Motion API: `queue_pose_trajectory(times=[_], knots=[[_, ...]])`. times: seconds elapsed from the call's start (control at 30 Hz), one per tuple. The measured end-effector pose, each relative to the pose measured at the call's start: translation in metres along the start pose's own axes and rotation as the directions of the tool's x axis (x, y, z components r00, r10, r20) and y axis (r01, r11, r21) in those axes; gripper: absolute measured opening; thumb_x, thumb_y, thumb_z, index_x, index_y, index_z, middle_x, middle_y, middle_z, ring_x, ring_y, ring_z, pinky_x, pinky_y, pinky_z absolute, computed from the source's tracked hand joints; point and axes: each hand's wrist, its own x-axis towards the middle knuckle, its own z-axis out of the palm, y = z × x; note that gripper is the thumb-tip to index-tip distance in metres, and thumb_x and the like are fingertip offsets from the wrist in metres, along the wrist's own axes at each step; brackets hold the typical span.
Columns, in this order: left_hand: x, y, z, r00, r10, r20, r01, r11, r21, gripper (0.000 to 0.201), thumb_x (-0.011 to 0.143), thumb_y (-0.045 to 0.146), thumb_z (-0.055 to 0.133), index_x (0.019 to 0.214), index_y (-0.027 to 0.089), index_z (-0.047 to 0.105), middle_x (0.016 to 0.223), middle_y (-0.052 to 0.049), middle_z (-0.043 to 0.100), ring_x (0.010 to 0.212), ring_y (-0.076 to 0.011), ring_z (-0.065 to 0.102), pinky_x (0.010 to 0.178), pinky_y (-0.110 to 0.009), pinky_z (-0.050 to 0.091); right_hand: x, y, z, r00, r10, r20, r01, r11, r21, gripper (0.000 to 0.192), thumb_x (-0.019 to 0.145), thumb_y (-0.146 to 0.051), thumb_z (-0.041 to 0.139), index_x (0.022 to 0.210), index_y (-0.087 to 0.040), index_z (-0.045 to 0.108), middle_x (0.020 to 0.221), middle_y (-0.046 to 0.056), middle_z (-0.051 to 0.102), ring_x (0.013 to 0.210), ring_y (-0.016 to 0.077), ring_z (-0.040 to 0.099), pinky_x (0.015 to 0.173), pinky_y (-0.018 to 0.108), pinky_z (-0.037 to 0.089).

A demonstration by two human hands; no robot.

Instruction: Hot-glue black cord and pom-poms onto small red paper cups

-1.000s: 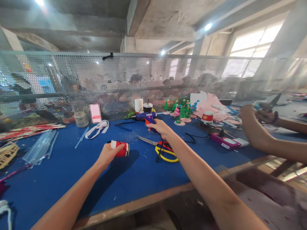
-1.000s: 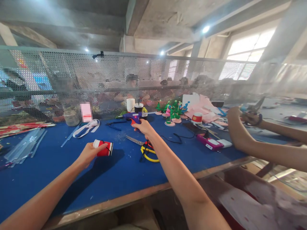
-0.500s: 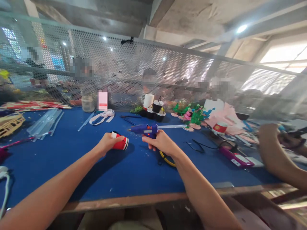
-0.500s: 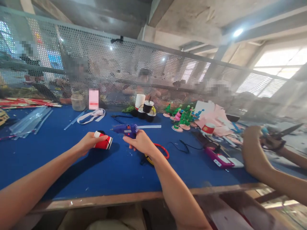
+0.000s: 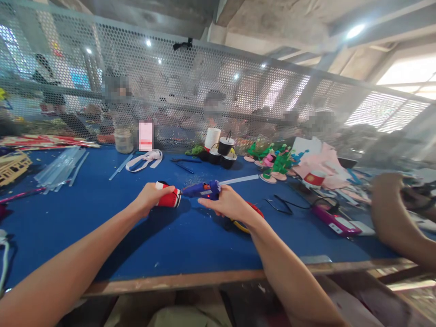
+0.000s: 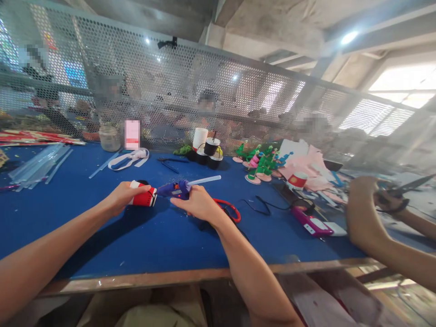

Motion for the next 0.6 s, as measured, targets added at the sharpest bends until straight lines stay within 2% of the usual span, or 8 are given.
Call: queue_pose_trajectory(times=[0.1, 0.43, 0.6], knots=[[-0.0025, 0.0024, 0.0016, 1.000, 0.013, -0.008, -0.013, 1.000, -0.010, 0.028, 0.050, 0.036, 0.071, 0.060, 0.012, 0.063, 0.050, -0.001, 0.061, 0.050, -0.0144, 0.054, 0.052, -0.025, 0.037, -0.0008, -0.0002, 0.0005, 1.000, -0.017, -0.013, 0.016, 1.000, -0.016, 0.014, 0.069, -0.032, 0.057, 0.068, -0.018, 0.056, 0.039, -0.006, 0.043, 0.033, 0.0105, 0.044, 0.038, 0.024, 0.037], [-0.0033, 0.0038, 0.0024, 0.998, 0.044, -0.039, -0.043, 0.999, 0.028, 0.027, 0.050, 0.036, 0.069, 0.059, 0.012, 0.060, 0.049, 0.000, 0.058, 0.047, -0.0125, 0.051, 0.048, -0.024, 0.034, -0.0062, -0.0025, 0.0016, 0.991, -0.117, -0.065, 0.115, 0.993, -0.030, 0.011, 0.071, -0.026, 0.054, 0.067, -0.017, 0.058, 0.038, -0.007, 0.040, 0.034, 0.0076, 0.038, 0.040, 0.021, 0.033], [-0.0028, 0.0021, 0.0031, 0.991, 0.116, -0.067, -0.112, 0.992, 0.057, 0.026, 0.051, 0.036, 0.068, 0.055, 0.013, 0.058, 0.047, 0.002, 0.054, 0.044, -0.0111, 0.047, 0.045, -0.023, 0.031, -0.0080, -0.0016, 0.0020, 0.982, -0.160, -0.099, 0.154, 0.986, -0.064, 0.014, 0.070, -0.026, 0.054, 0.060, -0.017, 0.053, 0.043, -0.006, 0.042, 0.039, 0.0074, 0.039, 0.043, 0.020, 0.033]])
